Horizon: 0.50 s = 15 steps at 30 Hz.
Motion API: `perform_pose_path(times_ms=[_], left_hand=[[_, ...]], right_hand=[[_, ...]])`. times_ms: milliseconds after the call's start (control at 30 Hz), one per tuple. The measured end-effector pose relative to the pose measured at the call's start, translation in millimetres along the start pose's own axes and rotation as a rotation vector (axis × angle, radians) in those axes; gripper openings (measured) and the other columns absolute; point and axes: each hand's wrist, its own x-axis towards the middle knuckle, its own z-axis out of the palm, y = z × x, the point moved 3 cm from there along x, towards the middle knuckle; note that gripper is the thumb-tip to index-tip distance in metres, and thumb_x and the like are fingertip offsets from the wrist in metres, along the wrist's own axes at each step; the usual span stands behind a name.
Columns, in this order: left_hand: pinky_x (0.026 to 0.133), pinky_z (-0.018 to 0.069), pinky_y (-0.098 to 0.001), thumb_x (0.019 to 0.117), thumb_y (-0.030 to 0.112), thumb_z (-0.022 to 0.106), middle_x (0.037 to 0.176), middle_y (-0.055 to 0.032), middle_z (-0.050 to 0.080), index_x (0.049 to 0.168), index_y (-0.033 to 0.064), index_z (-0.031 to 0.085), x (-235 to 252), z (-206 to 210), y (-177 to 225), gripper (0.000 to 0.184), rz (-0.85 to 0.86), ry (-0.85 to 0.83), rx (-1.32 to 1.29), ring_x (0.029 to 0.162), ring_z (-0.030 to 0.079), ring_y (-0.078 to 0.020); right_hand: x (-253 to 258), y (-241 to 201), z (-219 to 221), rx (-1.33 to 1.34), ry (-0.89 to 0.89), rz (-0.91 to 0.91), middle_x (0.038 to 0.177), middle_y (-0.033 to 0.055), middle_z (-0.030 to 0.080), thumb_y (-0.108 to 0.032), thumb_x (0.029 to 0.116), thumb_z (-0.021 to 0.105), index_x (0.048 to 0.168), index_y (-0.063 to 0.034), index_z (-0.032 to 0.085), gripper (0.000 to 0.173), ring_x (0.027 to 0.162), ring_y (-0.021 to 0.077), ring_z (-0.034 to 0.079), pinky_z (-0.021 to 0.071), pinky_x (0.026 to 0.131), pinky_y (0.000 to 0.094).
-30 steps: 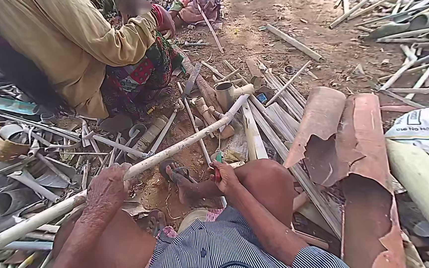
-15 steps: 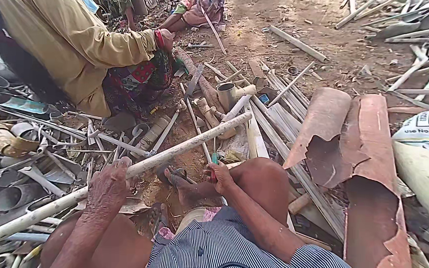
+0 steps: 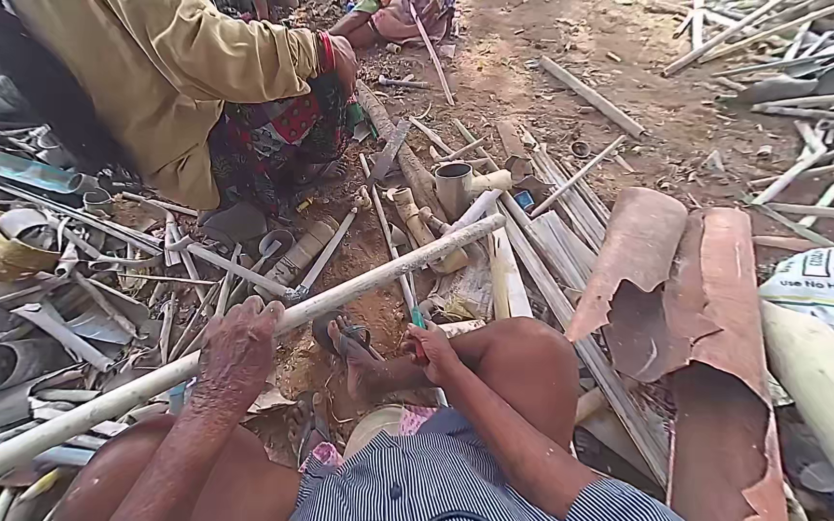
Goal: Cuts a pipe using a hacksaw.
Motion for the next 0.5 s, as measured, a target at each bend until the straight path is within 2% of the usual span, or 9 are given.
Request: perform_pose_path(times_ms=[100, 200, 300, 400, 500], left_hand=[[0.079, 0.0506, -0.0650, 0.0840, -0.003, 0.077, 0.099, -0.0321, 0.067, 0.107, -0.0042, 0.073, 7.3, 8.8, -8.8, 0.023, -0.003, -0.068, -0.029, 0.094, 0.066, -0.0530], [0.081, 0.0511, -0.0645, 0.0885, 0.006, 0.078, 0.104, -0.0319, 0.067, 0.113, -0.0036, 0.073, 14.5, 15.0, -16.5, 0.027, -0.016, -0.172, -0.053, 0.099, 0.066, -0.0521], [0.086, 0.0502, -0.0642, 0.0941, 0.010, 0.072, 0.112, -0.0309, 0.067, 0.121, -0.0015, 0.070, 22.3, 16.0, -23.4, 0.030, -0.044, -0.327, -0.063, 0.106, 0.065, -0.0507], [0.092, 0.0487, -0.0626, 0.1002, 0.017, 0.065, 0.122, -0.0280, 0.065, 0.134, 0.0032, 0.064, 33.5, 20.3, -28.3, 0.037, -0.048, -0.498, -0.049, 0.115, 0.063, -0.0481], [0.097, 0.0458, -0.0618, 0.1040, 0.013, 0.056, 0.130, -0.0275, 0.062, 0.145, 0.0076, 0.055, 40.9, 22.8, -30.6, 0.042, -0.050, -0.612, -0.034, 0.122, 0.059, -0.0473]], right_hand=[[5.9, 6.8, -3.8, -0.011, 0.007, -0.018, 0.088, 0.0101, 0.060, -0.014, 0.1085, 0.049, 0.142, -0.0036, 0.042, 0.036, 0.061, 0.0149, 0.060, 0.0468, 0.048, 0.0253], [5.8, 11.6, -7.7, 0.016, 0.053, -0.011, 0.084, 0.0095, 0.063, -0.019, 0.1110, 0.043, 0.138, -0.0031, 0.045, 0.031, 0.057, 0.0137, 0.060, 0.0446, 0.045, 0.0237], [4.8, 14.4, -7.3, 0.065, 0.086, -0.018, 0.084, 0.0106, 0.065, -0.022, 0.1129, 0.037, 0.133, -0.0025, 0.045, 0.029, 0.055, 0.0134, 0.060, 0.0435, 0.043, 0.0228], [7.0, 17.2, -9.6, 0.074, 0.130, -0.047, 0.086, 0.0119, 0.065, -0.021, 0.1125, 0.037, 0.134, -0.0013, 0.045, 0.030, 0.056, 0.0143, 0.061, 0.0440, 0.043, 0.0238], [9.4, 21.2, -8.0, 0.031, 0.157, -0.047, 0.084, 0.0104, 0.066, -0.021, 0.1118, 0.039, 0.130, -0.0017, 0.047, 0.028, 0.053, 0.0120, 0.060, 0.0440, 0.042, 0.0225]])
